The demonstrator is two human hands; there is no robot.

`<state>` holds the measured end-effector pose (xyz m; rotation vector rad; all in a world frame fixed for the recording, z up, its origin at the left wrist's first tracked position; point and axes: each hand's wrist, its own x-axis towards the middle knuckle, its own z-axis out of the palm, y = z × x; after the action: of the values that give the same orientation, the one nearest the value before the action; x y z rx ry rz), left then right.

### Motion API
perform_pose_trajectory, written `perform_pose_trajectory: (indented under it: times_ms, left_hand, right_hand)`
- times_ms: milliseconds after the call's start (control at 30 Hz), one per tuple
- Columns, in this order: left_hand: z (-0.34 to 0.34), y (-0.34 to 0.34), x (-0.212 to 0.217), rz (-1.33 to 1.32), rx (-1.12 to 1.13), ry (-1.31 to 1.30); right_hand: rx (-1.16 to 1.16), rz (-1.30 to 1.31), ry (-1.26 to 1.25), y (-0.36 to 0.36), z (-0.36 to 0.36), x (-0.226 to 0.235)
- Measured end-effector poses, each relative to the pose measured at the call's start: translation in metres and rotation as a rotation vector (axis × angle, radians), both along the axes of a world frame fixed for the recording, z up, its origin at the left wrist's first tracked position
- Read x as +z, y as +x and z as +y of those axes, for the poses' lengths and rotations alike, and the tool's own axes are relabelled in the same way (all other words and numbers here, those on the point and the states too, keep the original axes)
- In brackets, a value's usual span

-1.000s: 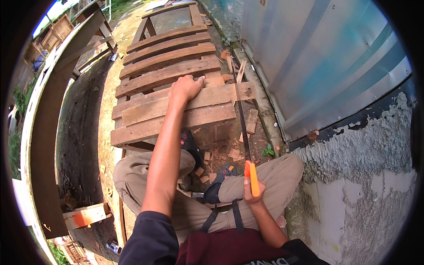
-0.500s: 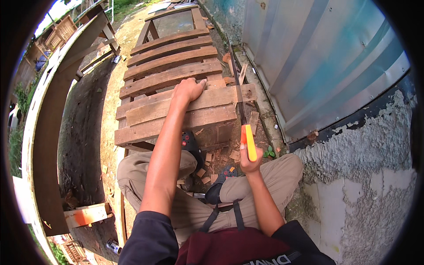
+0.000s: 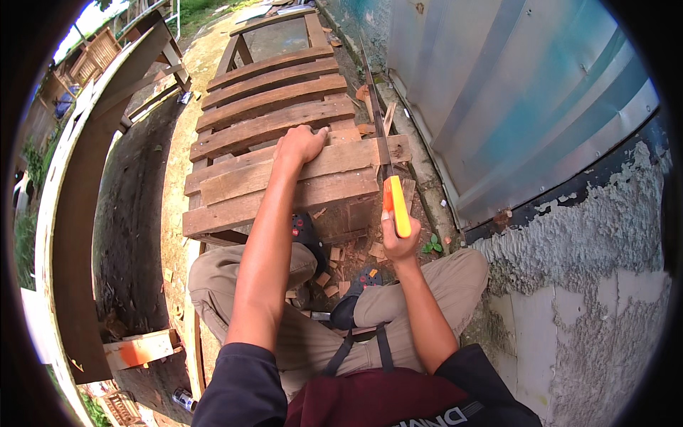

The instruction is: The person sits on the ground and uses a hand saw to cut wooden planks from a pallet. They repeatedly position planks, saw through them, and remove the cut pieces.

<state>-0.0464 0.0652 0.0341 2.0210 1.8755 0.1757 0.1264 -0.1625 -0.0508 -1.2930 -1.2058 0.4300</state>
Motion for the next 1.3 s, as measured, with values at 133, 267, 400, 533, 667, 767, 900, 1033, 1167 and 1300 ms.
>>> perform_pose_trajectory:
  times_ms: [133, 267, 400, 533, 667, 767, 900, 1033, 1167, 1300]
  left_hand:
    - [0.001, -0.009, -0.005, -0.024, 0.005, 0.029]
    - [-0.005, 0.0, 0.003, -0.01, 0.063, 0.014]
    - [-0.001, 0.006, 0.006, -0.032, 0.071, 0.045]
    - [0.018, 0.002, 0.008, 0.032, 0.062, 0.102]
    - [0.007, 0.001, 0.008, -0.001, 0.043, 0.211]
    - [-0.003, 0.007, 0.009, -0.115, -0.127, 0.388]
    - [-0.017, 0.009, 0.006, -0.063, -0.364, 0.554]
    - [-0.041, 0.024, -0.01, 0.154, -0.309, 0.575]
    - [-0.038, 0.02, -0.009, 0.127, -0.329, 0.549]
    - [-0.051, 0.027, -0.003, 0.074, -0.362, 0.5]
  right_hand:
    - [0.057, -0.111, -0.006, 0.001, -0.097, -0.051]
    - [0.076, -0.026, -0.032, 0.003, -0.18, -0.07]
    - [0.023, 0.087, -0.062, 0.01, -0.112, -0.065]
    - [0.019, -0.109, 0.09, 0.002, -0.025, -0.03]
    - [0.004, -0.048, 0.002, 0.006, -0.049, -0.025]
    - [-0.001, 0.087, 0.037, 0.016, -0.085, -0.048]
    - [0.01, 0.211, -0.044, 0.022, -0.127, -0.055]
    - [-0.045, 0.063, 0.001, 0.024, -0.143, -0.029]
    - [-0.016, 0.135, 0.107, 0.014, -0.152, -0.022]
    - [0.035, 0.278, 0.134, 0.014, -0.164, -0.013]
